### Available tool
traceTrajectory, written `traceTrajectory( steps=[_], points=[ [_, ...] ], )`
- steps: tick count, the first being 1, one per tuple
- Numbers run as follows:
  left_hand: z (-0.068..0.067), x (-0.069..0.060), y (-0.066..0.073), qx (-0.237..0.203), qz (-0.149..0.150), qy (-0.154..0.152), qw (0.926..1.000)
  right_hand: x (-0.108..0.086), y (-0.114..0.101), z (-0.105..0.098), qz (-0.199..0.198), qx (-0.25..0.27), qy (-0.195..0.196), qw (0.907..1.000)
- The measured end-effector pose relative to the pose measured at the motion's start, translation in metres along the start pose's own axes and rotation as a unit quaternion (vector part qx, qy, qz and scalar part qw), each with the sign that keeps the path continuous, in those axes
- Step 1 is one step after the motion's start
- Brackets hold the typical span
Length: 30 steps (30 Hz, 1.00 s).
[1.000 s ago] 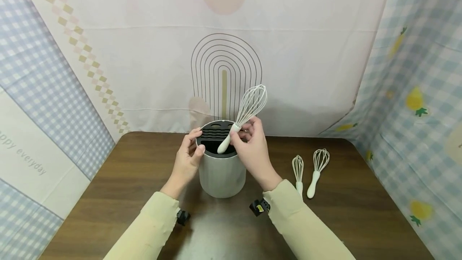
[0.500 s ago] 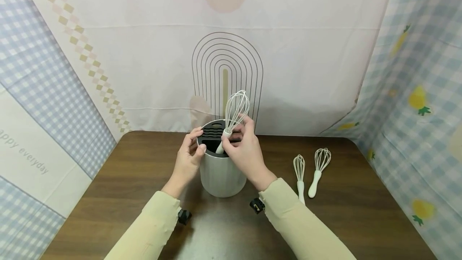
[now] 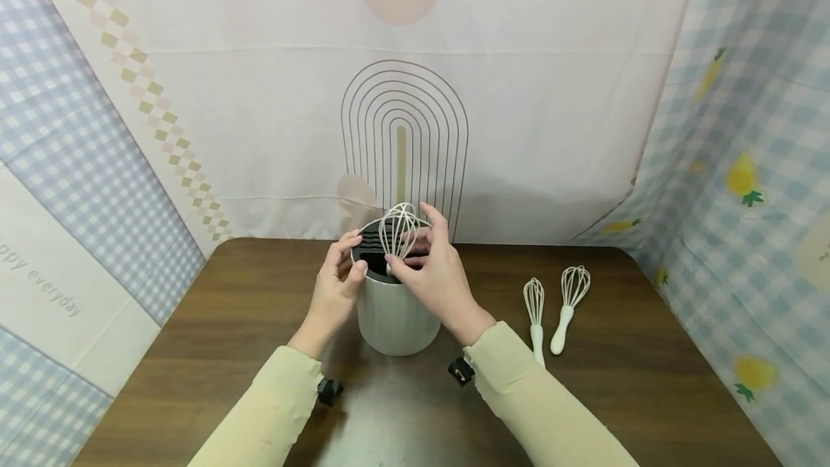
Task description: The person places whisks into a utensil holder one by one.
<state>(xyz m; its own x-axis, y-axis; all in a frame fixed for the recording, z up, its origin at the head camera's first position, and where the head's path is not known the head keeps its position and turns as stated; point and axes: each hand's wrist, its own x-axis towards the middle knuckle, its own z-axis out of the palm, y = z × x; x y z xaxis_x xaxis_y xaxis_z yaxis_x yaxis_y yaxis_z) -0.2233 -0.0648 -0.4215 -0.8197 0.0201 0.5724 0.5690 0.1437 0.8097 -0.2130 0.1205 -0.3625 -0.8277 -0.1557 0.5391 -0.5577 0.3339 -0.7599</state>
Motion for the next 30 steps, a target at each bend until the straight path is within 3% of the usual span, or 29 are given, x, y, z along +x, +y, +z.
traceTrajectory(
  steps=[3,5,10,15,19,25,30],
  points=[
    [0.003,0.0,-0.017,0.003,-0.003,0.002,1.0,-0.002,-0.012,-0.003,0.0,-0.002,-0.007,1.0],
    [0.004,0.0,-0.02,0.008,-0.006,0.001,1.0,-0.005,-0.022,-0.005,0.0,-0.007,-0.014,0.9999],
    [0.004,-0.001,-0.021,0.02,-0.007,0.002,0.9998,-0.011,-0.038,-0.012,-0.013,-0.006,-0.029,0.9995],
    [0.003,-0.001,-0.018,0.02,-0.008,0.005,0.9997,-0.017,-0.037,-0.024,-0.048,-0.003,-0.007,0.9988],
    [0.004,0.0,-0.018,0.02,-0.012,0.005,0.9997,-0.023,-0.03,-0.041,-0.042,-0.021,0.017,0.9988],
    [0.004,-0.001,-0.015,0.012,-0.014,0.004,0.9998,-0.041,-0.008,-0.068,0.012,-0.066,0.032,0.9972],
    [0.0,-0.004,0.011,0.011,-0.015,-0.003,0.9998,-0.064,0.025,-0.09,0.068,-0.11,0.027,0.9912]
  ],
)
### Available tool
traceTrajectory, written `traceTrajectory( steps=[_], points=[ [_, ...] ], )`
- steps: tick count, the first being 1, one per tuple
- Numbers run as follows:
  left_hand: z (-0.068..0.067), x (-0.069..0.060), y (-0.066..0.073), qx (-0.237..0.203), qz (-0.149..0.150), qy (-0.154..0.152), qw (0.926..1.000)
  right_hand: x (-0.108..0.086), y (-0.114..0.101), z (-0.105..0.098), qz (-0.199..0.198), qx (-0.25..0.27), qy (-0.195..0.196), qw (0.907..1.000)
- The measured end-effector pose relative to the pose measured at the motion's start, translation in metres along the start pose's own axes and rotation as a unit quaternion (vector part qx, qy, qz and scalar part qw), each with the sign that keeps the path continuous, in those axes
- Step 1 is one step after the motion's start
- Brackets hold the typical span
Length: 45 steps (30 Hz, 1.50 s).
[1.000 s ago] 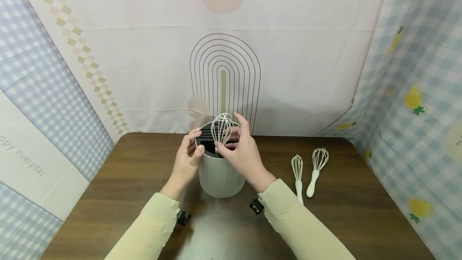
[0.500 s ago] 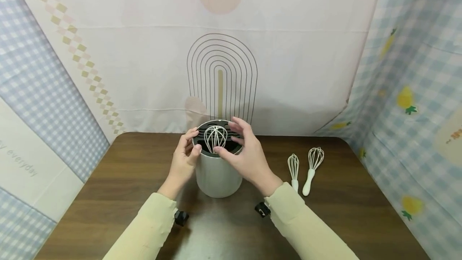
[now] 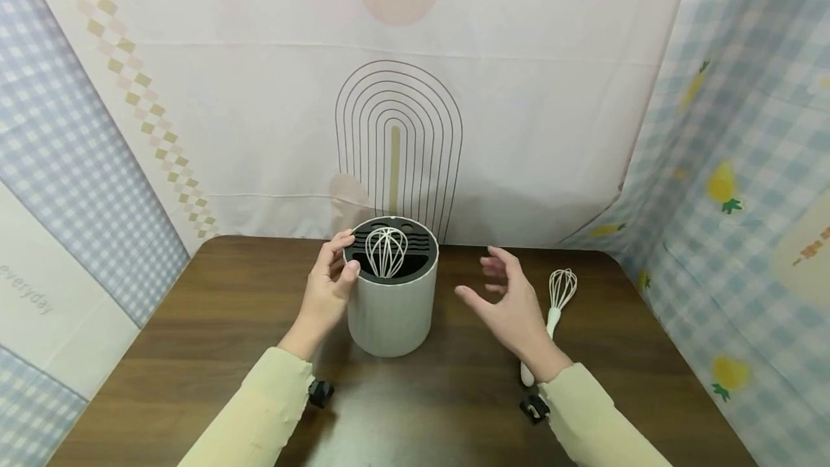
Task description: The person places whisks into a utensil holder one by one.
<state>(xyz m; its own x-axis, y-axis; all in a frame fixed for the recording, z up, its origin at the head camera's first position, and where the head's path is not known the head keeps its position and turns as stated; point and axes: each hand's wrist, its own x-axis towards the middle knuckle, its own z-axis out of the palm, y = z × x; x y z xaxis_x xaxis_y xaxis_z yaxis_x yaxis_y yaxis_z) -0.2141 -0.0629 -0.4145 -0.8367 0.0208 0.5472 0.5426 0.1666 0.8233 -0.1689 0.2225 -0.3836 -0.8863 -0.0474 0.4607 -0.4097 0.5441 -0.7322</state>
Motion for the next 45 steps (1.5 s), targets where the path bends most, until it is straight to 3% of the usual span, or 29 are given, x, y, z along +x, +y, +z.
traceTrajectory(
  steps=[2,7,12,20,25,31,37,45],
  points=[
    [-0.002,-0.001,0.009,0.0,-0.004,-0.006,1.0,-0.006,0.022,-0.005,0.022,-0.017,0.0,0.9996],
    [-0.003,-0.001,0.012,-0.004,-0.002,-0.004,1.0,-0.02,0.068,-0.016,0.069,-0.055,-0.014,0.996],
    [-0.002,-0.001,0.012,-0.003,0.008,0.002,1.0,-0.032,0.091,-0.027,0.11,-0.084,-0.023,0.9901],
    [-0.003,-0.001,0.012,-0.001,0.006,-0.001,1.0,-0.041,0.122,-0.048,0.176,-0.103,0.002,0.9789],
    [-0.003,0.0,0.012,0.001,0.009,-0.001,1.0,-0.043,0.136,-0.057,0.222,-0.087,0.019,0.971],
    [-0.002,-0.001,0.012,-0.003,0.012,0.002,0.9999,-0.042,0.148,-0.059,0.28,-0.016,0.031,0.9593],
    [-0.001,0.0,0.011,-0.008,0.008,0.001,0.9999,-0.04,0.158,-0.059,0.337,0.023,0.02,0.9411],
    [-0.002,0.0,0.012,-0.008,0.012,0.005,0.9999,-0.037,0.166,-0.059,0.373,0.062,0.003,0.9259]
  ],
)
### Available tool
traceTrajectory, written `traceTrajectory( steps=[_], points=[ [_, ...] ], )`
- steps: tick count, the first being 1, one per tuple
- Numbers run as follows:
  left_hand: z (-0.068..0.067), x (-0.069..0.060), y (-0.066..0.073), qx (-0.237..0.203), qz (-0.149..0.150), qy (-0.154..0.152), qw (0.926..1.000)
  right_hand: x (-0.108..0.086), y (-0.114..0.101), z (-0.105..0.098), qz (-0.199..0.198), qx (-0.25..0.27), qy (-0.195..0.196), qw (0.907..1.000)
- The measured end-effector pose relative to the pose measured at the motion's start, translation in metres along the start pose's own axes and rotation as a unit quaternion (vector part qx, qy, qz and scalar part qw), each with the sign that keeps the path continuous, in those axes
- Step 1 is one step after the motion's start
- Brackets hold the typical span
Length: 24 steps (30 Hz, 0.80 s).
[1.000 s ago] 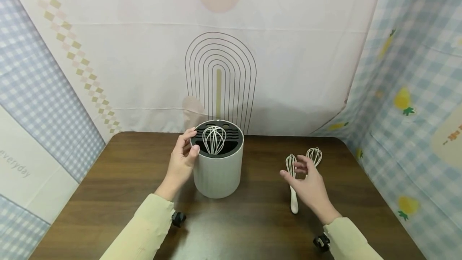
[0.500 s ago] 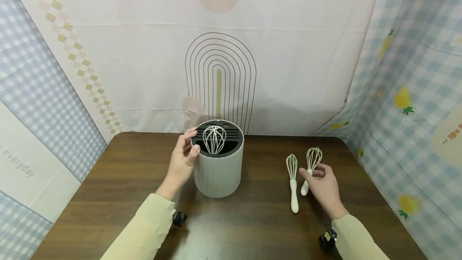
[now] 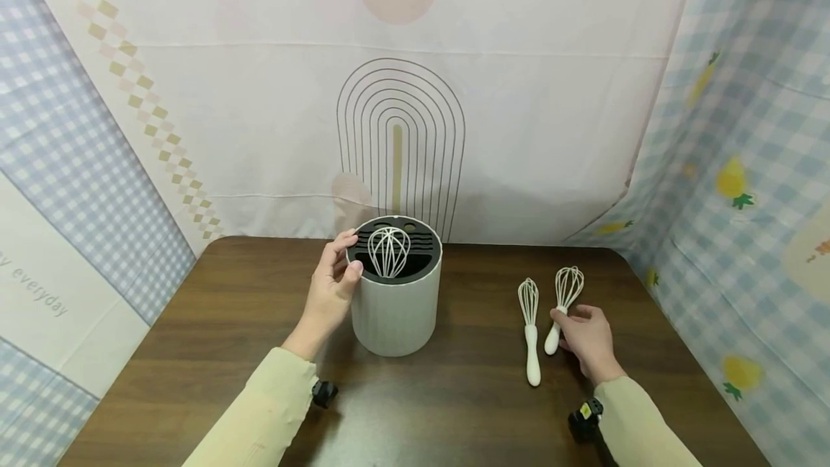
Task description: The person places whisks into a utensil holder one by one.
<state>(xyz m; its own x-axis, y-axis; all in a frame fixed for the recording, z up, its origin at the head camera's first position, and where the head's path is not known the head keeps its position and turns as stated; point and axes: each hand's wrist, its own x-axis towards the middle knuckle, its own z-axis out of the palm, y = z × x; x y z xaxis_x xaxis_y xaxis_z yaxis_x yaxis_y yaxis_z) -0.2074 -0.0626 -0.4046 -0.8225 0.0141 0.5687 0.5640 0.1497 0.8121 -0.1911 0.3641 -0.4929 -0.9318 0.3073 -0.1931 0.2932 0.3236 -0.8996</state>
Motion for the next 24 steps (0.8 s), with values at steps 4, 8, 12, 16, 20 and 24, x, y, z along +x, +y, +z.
traceTrajectory(
  steps=[4,8,12,16,20,24],
  points=[
    [0.0006,-0.0005,0.001,0.003,-0.004,-0.003,1.0,0.0027,0.0024,-0.0013,0.008,-0.014,0.0,0.9999],
    [0.0007,-0.0005,0.0012,0.007,-0.004,-0.005,1.0,0.0036,0.002,0.0004,0.008,-0.033,0.004,0.9994],
    [0.0008,-0.0005,0.001,0.009,0.0,-0.005,0.9999,0.0051,0.0029,0.0015,0.008,-0.046,0.005,0.9989],
    [0.0009,-0.0007,0.0004,0.009,0.0,-0.008,0.9999,0.0063,0.0044,0.0007,0.009,-0.051,0.001,0.9987],
    [0.0006,-0.0011,0.0001,0.012,-0.002,-0.008,0.9999,0.0081,0.0049,-0.0004,0.013,-0.056,-0.006,0.9983],
    [-0.0003,-0.0011,0.0004,0.014,-0.006,-0.004,0.9999,0.0102,0.0047,-0.0004,0.017,-0.062,-0.013,0.9979]
  ],
)
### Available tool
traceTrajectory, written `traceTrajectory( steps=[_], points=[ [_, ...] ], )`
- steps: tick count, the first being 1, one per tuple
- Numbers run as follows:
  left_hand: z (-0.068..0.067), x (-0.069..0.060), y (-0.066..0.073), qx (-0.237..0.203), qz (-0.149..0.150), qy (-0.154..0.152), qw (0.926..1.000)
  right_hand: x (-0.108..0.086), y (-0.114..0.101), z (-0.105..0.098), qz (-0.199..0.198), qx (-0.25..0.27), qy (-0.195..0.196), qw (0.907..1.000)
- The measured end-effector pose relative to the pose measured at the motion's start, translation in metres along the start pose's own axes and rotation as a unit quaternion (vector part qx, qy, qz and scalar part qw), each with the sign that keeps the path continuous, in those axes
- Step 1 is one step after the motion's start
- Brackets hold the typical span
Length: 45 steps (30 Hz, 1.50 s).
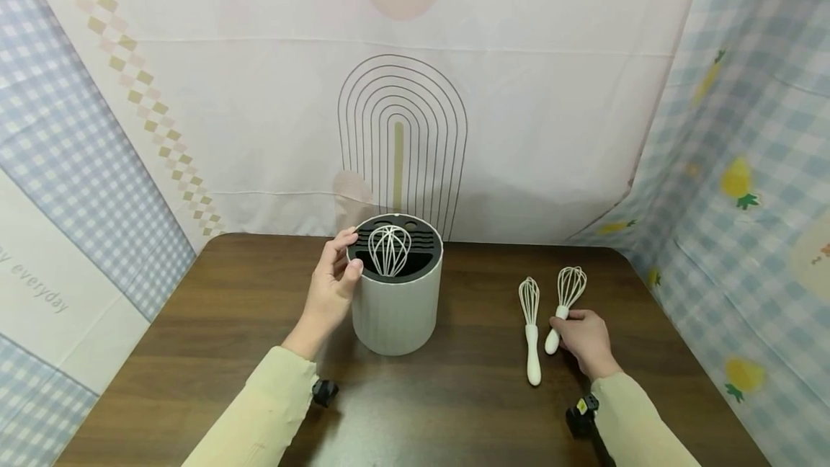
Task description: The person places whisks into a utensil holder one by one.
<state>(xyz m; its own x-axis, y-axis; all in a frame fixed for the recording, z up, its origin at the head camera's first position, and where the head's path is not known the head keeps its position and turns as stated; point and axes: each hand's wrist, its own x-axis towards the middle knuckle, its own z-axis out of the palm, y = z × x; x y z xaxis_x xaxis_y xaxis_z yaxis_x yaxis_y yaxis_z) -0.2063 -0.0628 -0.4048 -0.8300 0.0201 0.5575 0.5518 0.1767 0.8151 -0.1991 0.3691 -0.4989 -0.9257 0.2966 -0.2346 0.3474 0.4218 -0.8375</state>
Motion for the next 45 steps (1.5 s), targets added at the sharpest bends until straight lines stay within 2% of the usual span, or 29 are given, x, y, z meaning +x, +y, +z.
traceTrajectory(
  steps=[10,12,15,18,21,28,35,37,40,45],
  points=[
    [0.0,0.001,0.001,-0.002,-0.005,0.003,1.0,-0.004,0.0,0.002,-0.003,0.027,0.016,0.9995],
    [0.0,0.001,0.001,-0.002,-0.007,0.004,1.0,-0.005,-0.002,0.001,-0.009,0.027,0.031,0.9991],
    [0.001,0.0,0.001,-0.002,-0.006,0.003,1.0,-0.006,-0.008,-0.002,-0.026,0.02,0.074,0.9968],
    [0.001,0.0,0.001,-0.004,-0.004,0.002,1.0,-0.007,-0.019,-0.003,-0.047,0.023,0.118,0.9916],
    [0.001,0.0,0.001,-0.006,-0.002,0.002,1.0,-0.011,-0.034,-0.003,-0.075,0.046,0.14,0.9863],
    [0.001,0.0,0.001,0.0,-0.002,0.002,1.0,-0.031,-0.08,0.008,-0.145,0.122,0.13,0.9732],
    [0.001,0.0,0.002,-0.002,-0.001,0.001,1.0,-0.061,-0.118,0.025,-0.22,0.191,0.114,0.9498],
    [0.001,0.0,0.002,-0.002,0.001,0.002,1.0,-0.07,-0.128,0.031,-0.246,0.213,0.105,0.9396],
    [0.001,0.0,0.002,-0.003,0.006,0.005,1.0,-0.082,-0.143,0.041,-0.289,0.25,0.09,0.9195],
    [0.001,0.0,0.002,-0.005,0.005,0.004,1.0,-0.096,-0.167,0.06,-0.364,0.262,0.084,0.8899]
  ],
)
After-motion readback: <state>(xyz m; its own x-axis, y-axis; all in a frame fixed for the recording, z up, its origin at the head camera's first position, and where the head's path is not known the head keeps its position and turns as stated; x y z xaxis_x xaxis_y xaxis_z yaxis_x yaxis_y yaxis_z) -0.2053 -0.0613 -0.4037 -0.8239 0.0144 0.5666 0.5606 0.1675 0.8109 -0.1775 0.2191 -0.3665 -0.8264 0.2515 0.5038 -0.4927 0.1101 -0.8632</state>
